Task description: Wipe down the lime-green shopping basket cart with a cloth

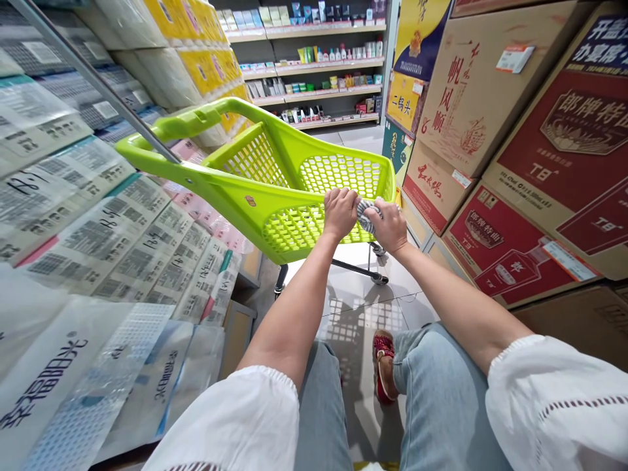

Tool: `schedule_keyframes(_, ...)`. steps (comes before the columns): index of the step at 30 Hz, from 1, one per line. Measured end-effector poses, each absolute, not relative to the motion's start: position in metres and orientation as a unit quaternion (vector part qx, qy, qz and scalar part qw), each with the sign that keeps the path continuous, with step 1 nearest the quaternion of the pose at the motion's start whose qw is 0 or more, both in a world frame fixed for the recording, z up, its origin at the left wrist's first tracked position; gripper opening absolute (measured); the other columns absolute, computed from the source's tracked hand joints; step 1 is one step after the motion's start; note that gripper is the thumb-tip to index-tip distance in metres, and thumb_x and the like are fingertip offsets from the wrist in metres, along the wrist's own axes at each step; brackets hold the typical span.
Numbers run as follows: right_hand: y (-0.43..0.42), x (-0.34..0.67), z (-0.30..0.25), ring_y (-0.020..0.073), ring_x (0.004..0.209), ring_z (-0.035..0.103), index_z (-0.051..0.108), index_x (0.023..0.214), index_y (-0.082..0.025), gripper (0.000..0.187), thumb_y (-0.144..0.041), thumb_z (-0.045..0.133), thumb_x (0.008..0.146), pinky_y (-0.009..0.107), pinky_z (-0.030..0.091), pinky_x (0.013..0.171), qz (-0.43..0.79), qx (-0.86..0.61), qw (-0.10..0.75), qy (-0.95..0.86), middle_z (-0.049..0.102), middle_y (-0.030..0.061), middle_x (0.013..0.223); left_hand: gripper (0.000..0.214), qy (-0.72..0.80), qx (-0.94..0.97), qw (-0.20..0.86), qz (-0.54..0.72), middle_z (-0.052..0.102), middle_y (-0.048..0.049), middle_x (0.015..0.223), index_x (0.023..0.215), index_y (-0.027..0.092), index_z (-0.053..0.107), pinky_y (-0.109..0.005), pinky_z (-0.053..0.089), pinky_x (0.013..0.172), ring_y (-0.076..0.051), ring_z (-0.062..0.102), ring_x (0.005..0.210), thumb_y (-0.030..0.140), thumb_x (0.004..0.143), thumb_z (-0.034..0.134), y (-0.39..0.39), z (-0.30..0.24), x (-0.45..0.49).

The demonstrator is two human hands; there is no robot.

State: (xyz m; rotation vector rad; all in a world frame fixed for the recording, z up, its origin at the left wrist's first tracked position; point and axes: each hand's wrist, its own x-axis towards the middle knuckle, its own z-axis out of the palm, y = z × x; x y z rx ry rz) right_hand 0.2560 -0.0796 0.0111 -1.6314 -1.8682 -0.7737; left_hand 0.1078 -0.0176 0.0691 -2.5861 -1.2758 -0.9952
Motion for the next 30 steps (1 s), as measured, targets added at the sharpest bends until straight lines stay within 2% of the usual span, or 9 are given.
schedule_keyframes(7,-0.087,0.259,-0.038,0.0210,0.097,0.049,0.063,0.113,-0.025,0.030,-0.023,0.039,0.096,0.032,0.035,0.074,-0.238,-0.527,0.156,-0.801,0.061,0.0082,0.119,0.029,-0.416,-0.847,0.048,-0.329,0.063,-0.0060,0.100,0.089,0.026,0.058,-0.041,0.029,0.100,-0.024,0.049,0.104,0.038,0.096,0.032,-0.019,0.070,0.107)
schedule_keyframes(12,-0.088,0.260,-0.009,0.0212,0.098,0.048,0.062,0.114,-0.026,0.028,-0.023,0.042,0.094,0.032,0.035,0.074,-0.242,-0.568,0.194,-0.762,0.059,0.0085,0.123,0.030,-0.416,-0.846,0.046,-0.330,0.063,-0.0061,0.099,0.087,0.025,0.057,-0.041,0.029,0.098,-0.024,0.050,0.103,0.038,0.097,0.032,-0.019,0.071,0.107)
schedule_keyframes(18,-0.087,0.255,0.040,0.0233,0.103,0.047,0.059,0.120,-0.030,0.033,-0.023,0.041,0.093,0.034,0.038,0.082,-0.264,-0.601,0.274,-0.703,0.055,0.0065,0.125,0.029,-0.416,-0.843,0.056,-0.336,0.062,-0.0051,0.097,0.085,0.025,0.056,-0.040,0.030,0.097,-0.024,0.050,0.102,0.036,0.096,0.032,-0.018,0.069,0.108)
schedule_keyframes(21,-0.086,0.255,0.030,0.0235,0.103,0.048,0.059,0.120,-0.030,0.033,-0.024,0.041,0.093,0.034,0.039,0.081,-0.268,-0.606,0.273,-0.698,0.055,0.0067,0.125,0.029,-0.414,-0.843,0.051,-0.338,0.062,-0.0051,0.097,0.085,0.025,0.056,-0.041,0.030,0.097,-0.024,0.050,0.102,0.037,0.096,0.032,-0.017,0.068,0.109)
schedule_keyframes(24,-0.088,0.256,0.001,0.0225,0.097,0.049,0.063,0.114,-0.027,0.030,-0.023,0.043,0.092,0.033,0.039,0.077,-0.253,-0.592,0.225,-0.731,0.059,0.0074,0.121,0.031,-0.417,-0.842,0.049,-0.340,0.063,-0.0057,0.097,0.085,0.025,0.057,-0.041,0.029,0.098,-0.024,0.050,0.103,0.039,0.097,0.031,-0.017,0.069,0.108)
schedule_keyframes(27,-0.092,0.255,-0.016,0.0218,0.092,0.051,0.066,0.108,-0.024,0.027,-0.021,0.052,0.085,0.032,0.040,0.075,-0.219,-0.564,0.184,-0.774,0.063,0.0083,0.113,0.032,-0.415,-0.844,0.047,-0.338,0.063,-0.0058,0.097,0.086,0.025,0.058,-0.040,0.030,0.097,-0.023,0.051,0.103,0.040,0.097,0.031,-0.016,0.070,0.107)
schedule_keyframes(30,-0.096,0.254,-0.001,0.0229,0.096,0.052,0.065,0.107,-0.024,0.029,-0.029,0.059,0.080,0.031,0.042,0.077,-0.201,-0.576,0.250,-0.752,0.061,0.0080,0.114,0.032,-0.410,-0.847,0.038,-0.336,0.063,-0.0053,0.096,0.084,0.025,0.058,-0.040,0.030,0.097,-0.023,0.051,0.103,0.040,0.096,0.033,-0.016,0.071,0.105)
